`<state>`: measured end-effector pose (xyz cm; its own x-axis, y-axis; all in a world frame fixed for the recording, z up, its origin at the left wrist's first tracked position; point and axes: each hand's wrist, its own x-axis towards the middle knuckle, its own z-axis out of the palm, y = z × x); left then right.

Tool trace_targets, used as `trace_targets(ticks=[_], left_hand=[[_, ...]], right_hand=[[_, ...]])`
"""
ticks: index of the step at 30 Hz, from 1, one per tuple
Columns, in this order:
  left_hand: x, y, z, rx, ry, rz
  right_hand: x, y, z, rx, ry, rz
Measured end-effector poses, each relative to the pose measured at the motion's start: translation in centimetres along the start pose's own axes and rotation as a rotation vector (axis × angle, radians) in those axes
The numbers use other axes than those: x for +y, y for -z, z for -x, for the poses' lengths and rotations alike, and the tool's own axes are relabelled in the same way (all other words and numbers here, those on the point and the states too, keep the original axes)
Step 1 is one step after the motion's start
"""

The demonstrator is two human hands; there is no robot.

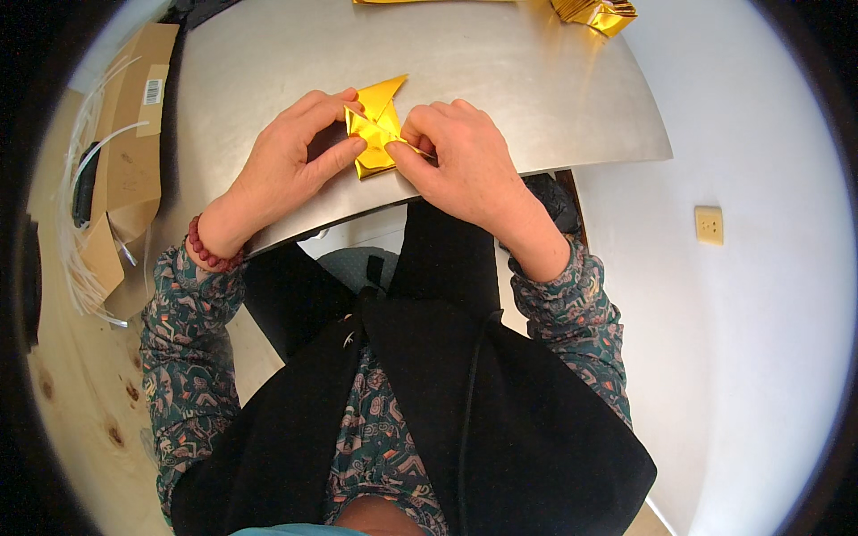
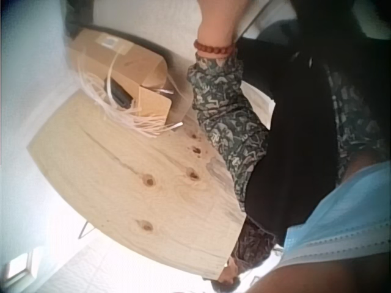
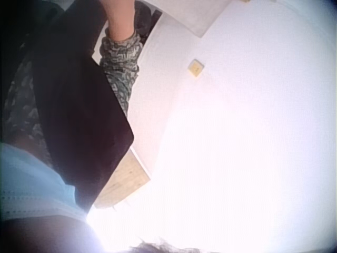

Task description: The person handles a stack of gold-colored paper, then folds a single sheet into a small origami shape on a metal table. The finished folded piece is placed on the table.

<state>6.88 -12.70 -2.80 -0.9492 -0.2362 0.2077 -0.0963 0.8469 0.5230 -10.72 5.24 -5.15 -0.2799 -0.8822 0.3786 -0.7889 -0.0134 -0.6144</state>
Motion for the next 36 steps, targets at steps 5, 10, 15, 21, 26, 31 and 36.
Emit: trace_targets(ticks=[5, 10, 15, 21, 26, 31, 36], left_hand=[[0.2, -0.1, -0.1, 0.029, -0.003, -0.035], [-0.3, -0.7, -0.1, 0.112, -0.008, -0.066], [-0.9, -0.4, -1.0, 0.173, -0.118, -0.267], [0.4, 1.1, -1.9, -0.039, 0.108, -0.121], [1.4, 1.5, -1.8, 0.003, 0.181, 0.193], [1.1, 1.6, -2.7, 0.104, 0.372, 0.811], [1.1, 0.7, -2.8, 0.180, 0.328, 1.080]], right_hand=[[0.0, 0.2, -0.3, -0.013, 0.014, 0.034], [-0.2, 0.3, -0.6, -0.027, 0.002, 0.053], [-0.3, 0.4, -0.5, -0.021, -0.009, 0.048], [-0.5, 0.8, -0.2, -0.023, 0.015, 0.069], [-0.5, 1.5, 0.2, 0.030, -0.052, -0.094], [0.1, 1.0, -1.0, 0.385, -0.132, -0.391], [-0.9, -0.1, -0.8, 0.243, -0.302, -0.881]])
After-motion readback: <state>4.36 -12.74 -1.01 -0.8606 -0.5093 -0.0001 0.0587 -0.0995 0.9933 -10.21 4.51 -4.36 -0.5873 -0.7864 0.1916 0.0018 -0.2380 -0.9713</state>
